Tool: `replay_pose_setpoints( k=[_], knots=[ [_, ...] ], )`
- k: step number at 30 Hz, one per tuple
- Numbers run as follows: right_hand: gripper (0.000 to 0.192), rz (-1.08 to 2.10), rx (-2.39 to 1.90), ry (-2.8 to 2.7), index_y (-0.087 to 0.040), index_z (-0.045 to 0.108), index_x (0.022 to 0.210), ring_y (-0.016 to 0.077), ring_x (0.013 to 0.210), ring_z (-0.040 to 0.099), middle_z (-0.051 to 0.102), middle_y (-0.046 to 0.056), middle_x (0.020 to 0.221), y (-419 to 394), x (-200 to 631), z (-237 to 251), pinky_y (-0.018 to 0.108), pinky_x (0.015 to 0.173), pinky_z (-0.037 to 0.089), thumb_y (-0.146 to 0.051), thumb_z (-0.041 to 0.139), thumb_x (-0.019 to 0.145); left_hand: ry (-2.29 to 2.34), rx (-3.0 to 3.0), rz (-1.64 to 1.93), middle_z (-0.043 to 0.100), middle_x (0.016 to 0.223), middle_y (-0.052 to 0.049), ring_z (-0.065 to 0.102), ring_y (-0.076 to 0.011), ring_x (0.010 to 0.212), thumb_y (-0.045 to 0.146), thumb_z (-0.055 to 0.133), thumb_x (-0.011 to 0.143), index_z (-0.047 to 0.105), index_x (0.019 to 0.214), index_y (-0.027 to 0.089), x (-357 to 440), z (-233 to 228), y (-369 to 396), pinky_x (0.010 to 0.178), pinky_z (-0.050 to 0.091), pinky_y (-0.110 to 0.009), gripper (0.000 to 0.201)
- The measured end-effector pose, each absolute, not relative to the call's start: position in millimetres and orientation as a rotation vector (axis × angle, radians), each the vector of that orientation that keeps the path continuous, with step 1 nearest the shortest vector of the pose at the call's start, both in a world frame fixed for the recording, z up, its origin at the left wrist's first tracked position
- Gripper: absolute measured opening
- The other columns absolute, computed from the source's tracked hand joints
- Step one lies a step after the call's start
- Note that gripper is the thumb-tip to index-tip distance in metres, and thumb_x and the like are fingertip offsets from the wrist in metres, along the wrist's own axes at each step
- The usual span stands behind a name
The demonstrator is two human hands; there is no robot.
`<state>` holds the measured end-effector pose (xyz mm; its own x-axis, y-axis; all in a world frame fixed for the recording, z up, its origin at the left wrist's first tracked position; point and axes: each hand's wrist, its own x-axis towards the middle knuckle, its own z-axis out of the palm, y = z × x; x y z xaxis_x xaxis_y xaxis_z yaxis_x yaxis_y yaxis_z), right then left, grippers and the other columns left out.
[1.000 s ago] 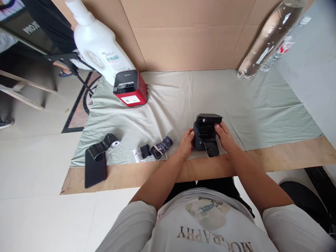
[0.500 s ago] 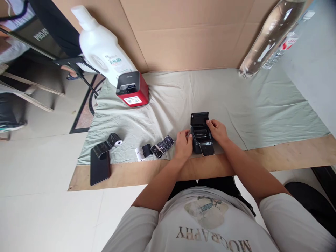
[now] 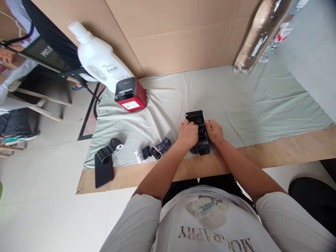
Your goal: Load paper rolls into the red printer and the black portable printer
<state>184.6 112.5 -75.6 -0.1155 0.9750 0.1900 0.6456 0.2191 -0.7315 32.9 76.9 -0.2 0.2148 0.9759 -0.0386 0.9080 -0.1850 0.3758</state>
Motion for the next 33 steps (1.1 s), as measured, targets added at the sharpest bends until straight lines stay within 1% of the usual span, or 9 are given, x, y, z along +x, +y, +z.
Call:
replay_pose_setpoints(
  k=[6, 11, 13, 16, 20, 23, 26, 30, 33],
  knots=[
    [0.061, 0.635, -1.480, -1.839, -0.024, 0.052, 0.071, 0.0235, 0.080, 0.053, 0.061, 0.009, 0.078, 113, 184, -77, 0.037, 0.075, 0.039, -0.065, 0.015, 0.096, 1.734, 2.259, 0.192, 0.065, 0.090, -0.016, 0.049, -0.0376, 0.104, 0.011, 0.067, 0.069, 0.069, 0.076, 0.018, 34, -2, 88, 0.091, 0.035, -0.051, 0.009],
    [0.062, 0.597, -1.482, -1.835, -0.025, 0.048, 0.069, 0.0226, 0.077, 0.051, 0.059, 0.008, 0.076, 114, 184, -79, 0.036, 0.072, 0.038, -0.068, 0.013, 0.095, 1.646, 2.147, 0.396, 0.064, 0.081, -0.013, 0.048, -0.0365, 0.101, 0.019, 0.074, 0.065, 0.065, 0.068, 0.021, 28, -7, 92, 0.096, 0.032, -0.052, 0.010],
    [0.062, 0.585, -1.484, -1.831, -0.025, 0.047, 0.069, 0.0224, 0.076, 0.050, 0.059, 0.008, 0.075, 115, 184, -80, 0.036, 0.071, 0.038, -0.069, 0.012, 0.095, 1.555, 2.049, 0.587, 0.058, 0.068, -0.010, 0.048, -0.0353, 0.098, 0.021, 0.077, 0.064, 0.057, 0.057, 0.022, 27, -8, 91, 0.100, 0.029, -0.051, 0.021],
    [0.062, 0.578, -1.493, -1.827, -0.025, 0.046, 0.069, 0.0221, 0.075, 0.050, 0.059, 0.008, 0.074, 115, 183, -80, 0.035, 0.070, 0.037, -0.069, 0.012, 0.095, 1.446, 1.909, 0.767, 0.042, 0.053, -0.006, 0.047, -0.0350, 0.096, 0.018, 0.074, 0.066, 0.044, 0.048, 0.023, 31, -8, 90, 0.103, 0.025, -0.051, 0.036],
    [0.058, 0.574, -1.516, -1.836, -0.025, 0.041, 0.068, 0.0218, 0.074, 0.048, 0.056, 0.007, 0.072, 114, 183, -76, 0.035, 0.070, 0.036, -0.067, 0.012, 0.095, 1.413, 1.813, 0.782, 0.033, 0.053, -0.002, 0.048, -0.0341, 0.096, 0.008, 0.069, 0.065, 0.042, 0.053, 0.023, 35, -1, 91, 0.105, 0.023, -0.050, 0.033],
    [0.056, 0.582, -1.507, -1.852, -0.025, 0.039, 0.067, 0.0217, 0.073, 0.047, 0.055, 0.007, 0.072, 114, 183, -72, 0.035, 0.069, 0.035, -0.065, 0.012, 0.095, 1.429, 1.895, 0.670, 0.036, 0.057, 0.001, 0.051, -0.0329, 0.093, -0.001, 0.070, 0.053, 0.047, 0.061, 0.023, 31, 5, 95, 0.106, 0.022, -0.050, 0.034],
    [0.053, 0.581, -1.513, -1.867, -0.025, 0.038, 0.066, 0.0211, 0.071, 0.046, 0.053, 0.006, 0.069, 114, 184, -71, 0.034, 0.067, 0.033, -0.064, 0.015, 0.094, 1.441, 1.968, 0.605, 0.047, 0.063, 0.000, 0.054, -0.0314, 0.091, -0.002, 0.073, 0.049, 0.052, 0.071, 0.022, 25, 8, 97, 0.107, 0.025, -0.050, 0.039],
    [0.053, 0.525, -1.530, -1.898, -0.026, 0.037, 0.063, 0.0202, 0.067, 0.045, 0.051, 0.005, 0.064, 117, 187, -75, 0.034, 0.063, 0.031, -0.062, 0.016, 0.094, 1.358, 1.790, 0.756, 0.059, 0.079, -0.001, 0.057, -0.0232, 0.084, 0.007, 0.074, 0.055, 0.055, 0.080, 0.022, 13, 13, 95, 0.093, 0.041, -0.040, 0.035],
    [0.052, 0.488, -1.523, -1.912, -0.025, 0.042, 0.062, 0.0205, 0.066, 0.046, 0.053, 0.006, 0.064, 118, 189, -78, 0.034, 0.062, 0.030, -0.059, 0.021, 0.095, 1.183, 1.514, 0.919, 0.062, 0.086, -0.002, 0.059, -0.0177, 0.082, 0.012, 0.069, 0.062, 0.056, 0.085, 0.019, -15, 27, 81, 0.081, 0.046, -0.032, 0.026]
  ],
)
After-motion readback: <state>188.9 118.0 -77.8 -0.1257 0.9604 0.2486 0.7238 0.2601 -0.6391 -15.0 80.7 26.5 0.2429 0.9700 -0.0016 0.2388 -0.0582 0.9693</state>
